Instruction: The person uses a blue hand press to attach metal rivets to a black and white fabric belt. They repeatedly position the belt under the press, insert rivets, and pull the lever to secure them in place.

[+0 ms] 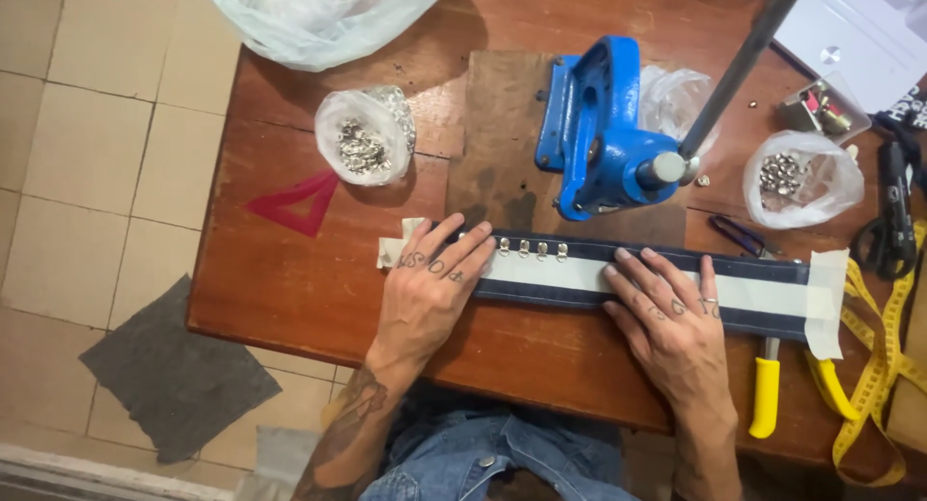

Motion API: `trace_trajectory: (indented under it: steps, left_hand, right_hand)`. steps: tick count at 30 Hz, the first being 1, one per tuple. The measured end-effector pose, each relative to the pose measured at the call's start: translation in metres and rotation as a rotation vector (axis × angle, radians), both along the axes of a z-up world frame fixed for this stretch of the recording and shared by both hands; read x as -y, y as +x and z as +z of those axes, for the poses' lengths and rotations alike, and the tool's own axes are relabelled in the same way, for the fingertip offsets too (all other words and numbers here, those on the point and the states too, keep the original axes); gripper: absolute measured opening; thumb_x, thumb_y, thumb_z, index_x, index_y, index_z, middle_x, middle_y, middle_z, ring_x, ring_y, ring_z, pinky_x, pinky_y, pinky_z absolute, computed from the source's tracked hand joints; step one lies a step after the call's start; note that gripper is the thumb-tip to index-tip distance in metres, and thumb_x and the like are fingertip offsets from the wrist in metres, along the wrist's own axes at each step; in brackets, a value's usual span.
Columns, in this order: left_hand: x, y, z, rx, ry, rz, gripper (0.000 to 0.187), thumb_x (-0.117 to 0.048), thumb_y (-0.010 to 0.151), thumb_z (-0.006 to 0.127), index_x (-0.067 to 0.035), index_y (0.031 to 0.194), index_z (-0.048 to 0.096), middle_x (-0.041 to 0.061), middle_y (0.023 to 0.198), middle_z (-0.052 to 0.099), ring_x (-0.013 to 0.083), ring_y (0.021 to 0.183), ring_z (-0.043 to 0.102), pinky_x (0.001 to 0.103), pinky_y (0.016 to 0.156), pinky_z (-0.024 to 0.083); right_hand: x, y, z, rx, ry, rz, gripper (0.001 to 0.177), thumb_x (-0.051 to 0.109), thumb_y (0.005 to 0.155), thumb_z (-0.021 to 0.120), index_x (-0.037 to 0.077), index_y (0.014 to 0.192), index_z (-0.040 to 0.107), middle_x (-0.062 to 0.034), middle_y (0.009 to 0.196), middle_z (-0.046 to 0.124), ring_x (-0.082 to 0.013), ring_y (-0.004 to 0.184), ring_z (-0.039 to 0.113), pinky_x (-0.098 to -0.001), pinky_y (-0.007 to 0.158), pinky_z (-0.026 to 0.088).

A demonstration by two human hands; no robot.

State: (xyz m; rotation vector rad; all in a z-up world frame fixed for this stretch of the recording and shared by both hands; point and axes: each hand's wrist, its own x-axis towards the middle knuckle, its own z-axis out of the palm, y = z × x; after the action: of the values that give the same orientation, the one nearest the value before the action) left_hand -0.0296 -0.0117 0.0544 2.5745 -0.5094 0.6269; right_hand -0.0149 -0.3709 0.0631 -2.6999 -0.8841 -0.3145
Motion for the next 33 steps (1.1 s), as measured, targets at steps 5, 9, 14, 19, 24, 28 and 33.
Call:
trace_trajectory:
  steps: [5,9,14,19,24,28,33]
  left_hand:
    - [0.001,-0.009,-0.010,-0.069,-0.092,0.096,0.035,-0.020,0.122,0.083,-0.009,0.156,0.082,0.010,0.164,0.082,0.0378,0.155,0.077,0.059,0.139,0.055]
    - [-0.034,-0.028,0.005,-0.120,-0.302,0.301,0.045,-0.010,0.126,0.077,-0.013,0.171,0.073,0.012,0.179,0.071,0.0376,0.173,0.065,0.064,0.153,0.039]
    - [-0.092,-0.048,-0.002,0.034,-0.214,0.516,0.045,-0.011,0.127,0.080,0.000,0.170,0.071,0.020,0.173,0.075,0.0434,0.167,0.067,0.058,0.146,0.053]
    - [-0.070,-0.048,0.032,0.058,-0.175,0.497,0.040,-0.007,0.129,0.080,0.002,0.168,0.077,0.023,0.169,0.080,0.0459,0.157,0.073,0.058,0.136,0.059]
    - [0.005,-0.031,0.035,-0.092,-0.315,0.001,0.049,-0.008,0.116,0.088,-0.011,0.163,0.076,0.012,0.171,0.077,0.0384,0.160,0.071,0.056,0.142,0.052]
    - [0.039,-0.047,0.034,-0.033,-0.246,-0.061,0.046,-0.012,0.117,0.087,-0.014,0.162,0.078,0.009,0.170,0.078,0.0375,0.156,0.076,0.064,0.143,0.047]
    - [0.018,-0.081,0.022,-0.096,-0.273,0.029,0.044,-0.010,0.110,0.089,-0.009,0.153,0.084,0.010,0.162,0.084,0.0338,0.150,0.078,0.052,0.137,0.057]
  right_hand:
    - [0.002,-0.002,0.000,-0.021,0.049,0.004,0.047,0.025,0.117,0.087,0.016,0.163,0.080,-0.0089,0.174,0.077,-0.0334,0.165,0.070,-0.0761,0.152,0.030]
    - [0.026,-0.013,0.006,-0.008,0.185,-0.116,0.049,0.013,0.118,0.089,0.008,0.165,0.076,-0.0204,0.180,0.071,-0.0464,0.169,0.068,-0.0753,0.156,0.034]
    - [0.059,-0.021,0.012,0.180,0.177,-0.273,0.046,0.005,0.128,0.091,-0.005,0.171,0.078,-0.0310,0.175,0.075,-0.0593,0.167,0.071,-0.0837,0.153,0.043]
    - [0.045,0.015,0.062,0.223,0.200,-0.215,0.022,-0.010,0.131,0.089,-0.012,0.152,0.088,-0.0334,0.161,0.085,-0.0552,0.148,0.083,-0.0652,0.139,0.062]
    - [0.018,0.123,0.087,0.097,0.062,-0.058,0.034,0.000,0.113,0.093,0.010,0.145,0.087,-0.0143,0.137,0.086,-0.0394,0.119,0.080,-0.0508,0.099,0.060]
    - [-0.006,0.220,0.046,-0.063,0.125,0.154,0.013,-0.004,0.113,0.083,0.003,0.122,0.091,-0.0183,0.118,0.089,-0.0399,0.106,0.085,-0.0506,0.094,0.067]
    - [-0.028,0.243,0.043,-0.293,-0.306,-0.083,0.015,-0.003,0.108,0.059,0.003,0.100,0.070,-0.0212,0.101,0.083,-0.0572,0.089,0.084,-0.0724,0.073,0.067]
